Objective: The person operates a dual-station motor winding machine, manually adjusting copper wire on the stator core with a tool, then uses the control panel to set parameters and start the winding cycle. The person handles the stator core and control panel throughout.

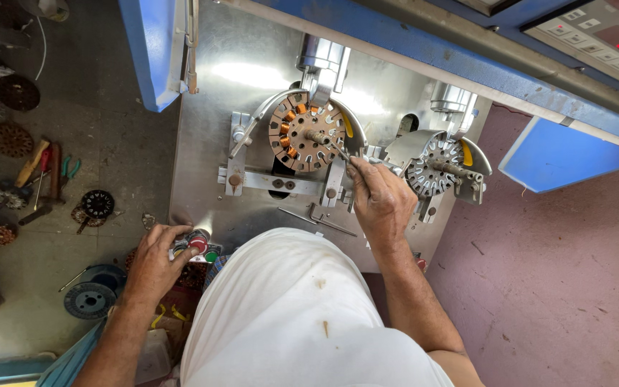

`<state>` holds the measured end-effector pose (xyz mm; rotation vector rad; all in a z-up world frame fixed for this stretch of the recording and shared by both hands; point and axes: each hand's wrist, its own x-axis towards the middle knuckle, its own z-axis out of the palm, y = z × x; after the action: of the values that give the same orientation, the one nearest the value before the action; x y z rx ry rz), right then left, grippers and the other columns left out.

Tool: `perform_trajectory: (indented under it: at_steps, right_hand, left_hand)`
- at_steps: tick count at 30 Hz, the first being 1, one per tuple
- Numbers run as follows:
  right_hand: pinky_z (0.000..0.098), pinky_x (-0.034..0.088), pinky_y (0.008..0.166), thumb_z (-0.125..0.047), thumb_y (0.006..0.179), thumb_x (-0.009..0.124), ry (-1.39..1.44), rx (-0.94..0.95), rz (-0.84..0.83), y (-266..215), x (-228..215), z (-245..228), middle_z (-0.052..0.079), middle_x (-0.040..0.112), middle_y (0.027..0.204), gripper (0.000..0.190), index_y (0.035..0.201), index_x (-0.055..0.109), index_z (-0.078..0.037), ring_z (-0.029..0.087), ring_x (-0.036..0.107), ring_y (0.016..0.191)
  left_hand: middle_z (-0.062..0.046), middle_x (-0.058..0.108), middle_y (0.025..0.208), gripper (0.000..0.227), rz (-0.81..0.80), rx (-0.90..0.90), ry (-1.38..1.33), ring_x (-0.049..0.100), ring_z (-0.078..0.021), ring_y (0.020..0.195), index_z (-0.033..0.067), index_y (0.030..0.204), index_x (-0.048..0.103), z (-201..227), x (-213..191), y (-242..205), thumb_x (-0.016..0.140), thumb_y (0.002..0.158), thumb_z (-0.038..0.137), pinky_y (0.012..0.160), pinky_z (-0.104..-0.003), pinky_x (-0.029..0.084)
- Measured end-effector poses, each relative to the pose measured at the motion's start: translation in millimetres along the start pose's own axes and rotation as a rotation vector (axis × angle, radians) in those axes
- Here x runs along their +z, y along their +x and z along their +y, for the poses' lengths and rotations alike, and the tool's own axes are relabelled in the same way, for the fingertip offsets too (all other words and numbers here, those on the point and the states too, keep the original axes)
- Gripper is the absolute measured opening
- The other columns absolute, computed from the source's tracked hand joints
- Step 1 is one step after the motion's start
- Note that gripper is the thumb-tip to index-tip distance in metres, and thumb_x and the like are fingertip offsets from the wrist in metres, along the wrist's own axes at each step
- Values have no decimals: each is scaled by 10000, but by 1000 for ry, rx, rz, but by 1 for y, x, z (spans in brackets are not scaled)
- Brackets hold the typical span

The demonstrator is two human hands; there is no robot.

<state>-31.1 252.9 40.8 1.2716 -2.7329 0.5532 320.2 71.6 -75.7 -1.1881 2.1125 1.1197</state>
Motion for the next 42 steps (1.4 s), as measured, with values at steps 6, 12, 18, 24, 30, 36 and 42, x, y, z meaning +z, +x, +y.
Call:
perform_trajectory:
  at_steps: [6, 12, 18, 24, 30, 36, 42]
  right_hand:
    - [320, 398, 539, -152, 934, 818, -130, -160, 22, 26, 2, -1, -29, 601, 716, 134, 1066, 795, -148, 125, 504, 645]
    - [322, 387, 572, -155, 917, 826, -254, -298, 15, 45, 1, -5, -42, 573, 742, 167, 1080, 801, -182, 132, 470, 698]
    - [330, 391, 585, -122, 893, 817, -296, -327, -7, 54, 3, -5, -38, 583, 773, 200, 1082, 794, -184, 143, 485, 728]
    - [329, 406, 623, -118, 889, 808, -301, -308, -29, 57, 1, -8, -32, 597, 798, 195, 1078, 790, -164, 152, 498, 755]
    - [326, 392, 627, -122, 912, 794, -293, -279, -71, 59, 1, -9, -36, 603, 785, 155, 1064, 786, -148, 150, 498, 743]
    - [353, 355, 664, -155, 937, 781, -264, -255, -94, 61, -2, -12, -30, 605, 770, 117, 1051, 766, -132, 157, 497, 733]
    - [356, 329, 668, -194, 958, 791, -207, -250, -60, 61, -5, -13, -30, 593, 752, 105, 1047, 761, -146, 167, 474, 729]
  left_hand:
    - [-14, 633, 1254, 521, 18, 27, 130, 571, -232, 1231, 248, 1267, 670, 19, -18, -3, 802, 794, 420, 1056, -445, 510]
    - [-57, 730, 1003, 286, 253, 342, 128, 723, -195, 860, 105, 1201, 686, 81, -18, 18, 691, 990, 298, 793, -386, 626]
    - [-29, 630, 872, 273, 656, 808, 150, 631, -154, 748, 64, 1255, 699, 174, -18, 53, 705, 1006, 177, 696, -267, 604]
    - [-61, 566, 1019, 429, 752, 870, 246, 586, -168, 870, 20, 1421, 600, 231, -31, 66, 613, 992, 12, 694, -247, 587]
    - [-110, 514, 1062, 485, 618, 762, 234, 597, -182, 865, -2, 1432, 574, 250, -44, 71, 615, 949, 17, 628, -237, 594]
    - [-114, 463, 1044, 541, 564, 682, 264, 624, -215, 872, 31, 1440, 566, 265, -54, 68, 657, 907, 42, 583, -260, 613]
    - [-86, 456, 1030, 565, 567, 676, 271, 626, -201, 868, 101, 1455, 585, 262, -58, 68, 654, 898, 36, 618, -268, 622]
